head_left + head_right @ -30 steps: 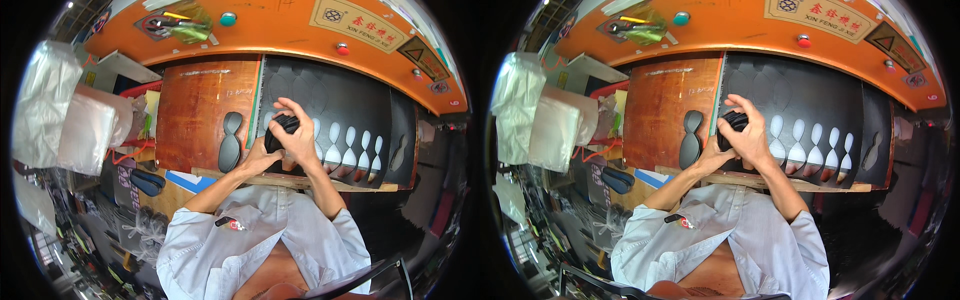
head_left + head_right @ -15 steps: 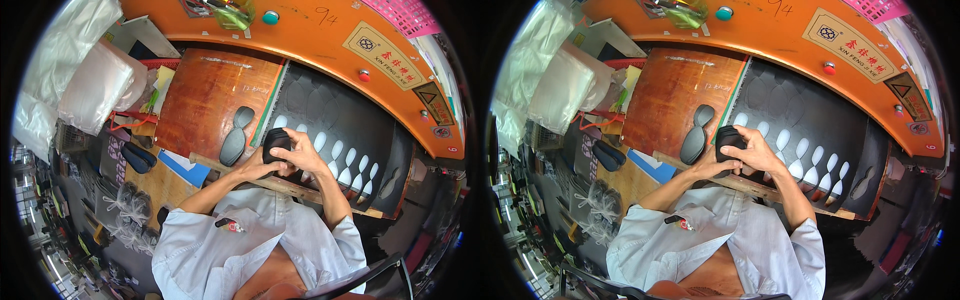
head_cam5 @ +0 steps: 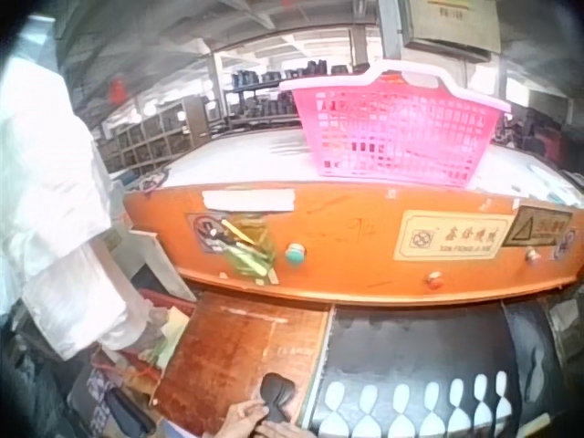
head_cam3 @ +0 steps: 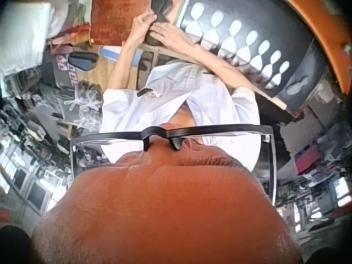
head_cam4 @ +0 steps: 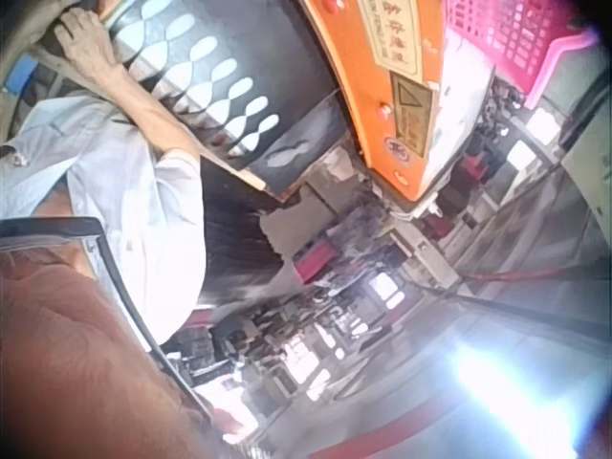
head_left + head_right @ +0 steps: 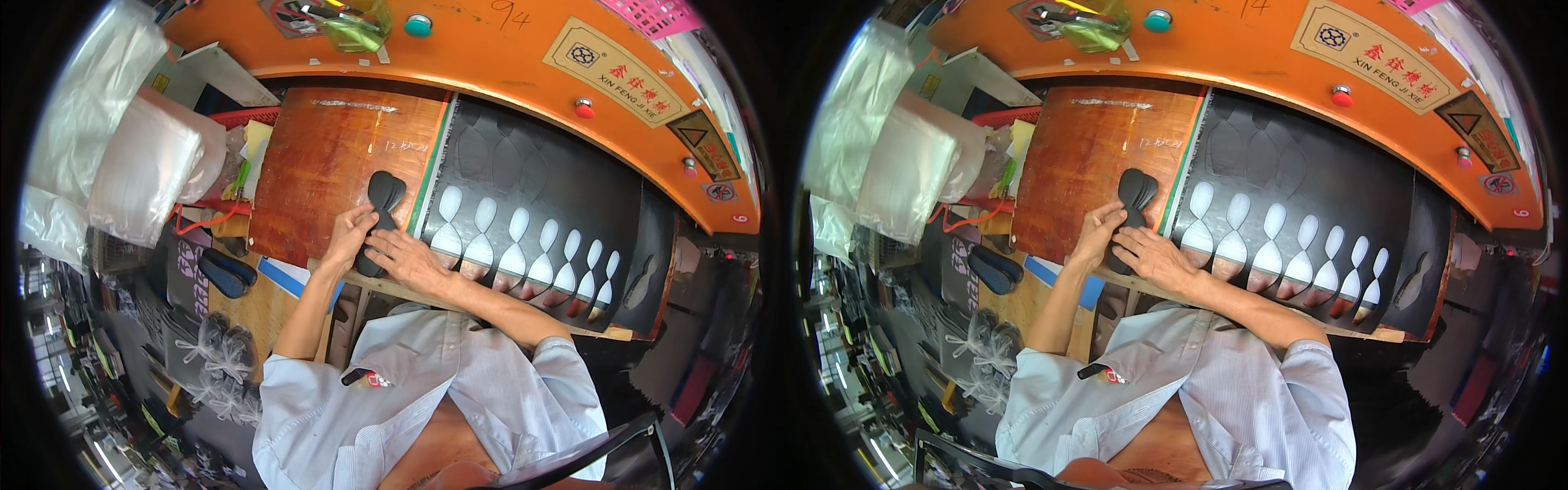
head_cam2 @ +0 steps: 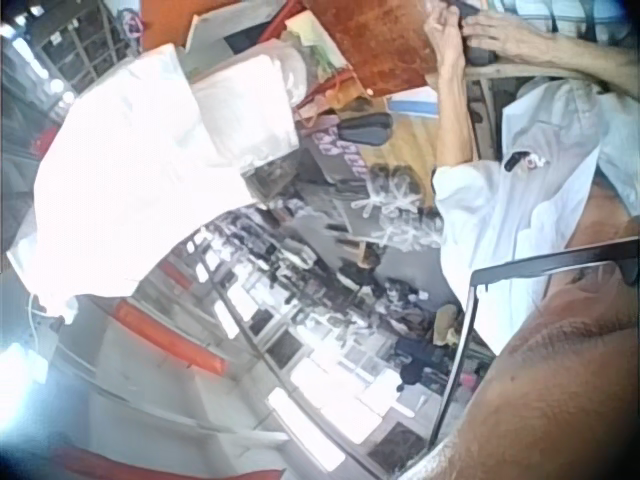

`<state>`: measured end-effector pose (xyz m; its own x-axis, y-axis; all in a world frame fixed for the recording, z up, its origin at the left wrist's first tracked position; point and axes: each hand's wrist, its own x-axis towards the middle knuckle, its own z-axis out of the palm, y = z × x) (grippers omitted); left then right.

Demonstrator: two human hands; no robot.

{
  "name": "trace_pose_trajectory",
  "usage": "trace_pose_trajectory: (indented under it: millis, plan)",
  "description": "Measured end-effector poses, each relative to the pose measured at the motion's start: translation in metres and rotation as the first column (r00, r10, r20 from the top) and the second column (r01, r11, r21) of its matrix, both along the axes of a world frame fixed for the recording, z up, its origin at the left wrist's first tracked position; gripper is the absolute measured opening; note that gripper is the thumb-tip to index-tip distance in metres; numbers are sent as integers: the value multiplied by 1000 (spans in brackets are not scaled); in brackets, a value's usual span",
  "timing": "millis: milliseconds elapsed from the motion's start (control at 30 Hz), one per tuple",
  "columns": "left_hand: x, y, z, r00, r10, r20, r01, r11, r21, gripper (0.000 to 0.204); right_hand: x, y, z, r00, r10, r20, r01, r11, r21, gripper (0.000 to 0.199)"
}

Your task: The person uses a die-cutting machine to press and cut multiple shoe insoles from a sheet of black material. They then remove the cut insoles, clean them with an air blower, and pack them into plastic bags.

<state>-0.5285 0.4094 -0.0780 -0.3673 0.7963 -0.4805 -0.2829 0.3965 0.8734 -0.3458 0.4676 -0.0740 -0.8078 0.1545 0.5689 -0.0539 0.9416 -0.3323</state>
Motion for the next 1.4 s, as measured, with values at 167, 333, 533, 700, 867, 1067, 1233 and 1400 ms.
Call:
trace_pose_trajectory:
  millis: [167,333,533,700,867,1067,1233,1400]
  plan:
    - [0,-5,-14,975,-47,-219,36,998,-55,41,30,-17,-7,993,-106,51,117,901,-418,33]
    - [7,-7,-2,533,-135,-836,180,983,-44,42,102,4,8,814,-577,66,526,685,-504,19]
    - [70,-53,18,611,-1,-792,273,939,210,36,292,8,-12,121,-988,97,972,98,-213,28]
    - [130,-76,-22,521,-123,-845,316,947,57,45,418,-8,-43,-407,-848,338,908,-416,51,67]
    - [128,-56,-44,828,-136,-544,139,990,-35,55,478,12,-55,-319,-831,456,788,-500,-359,68]
    - [114,-17,-41,833,-160,-529,200,980,17,41,498,24,-34,-204,-863,462,887,-363,-285,50]
    - [104,-22,-30,889,-174,-423,235,967,95,34,505,28,-23,102,-871,480,789,-223,-573,52]
    - [104,-87,1,801,-337,-494,327,939,-109,36,539,-39,-9,188,-832,523,829,-151,-538,56]
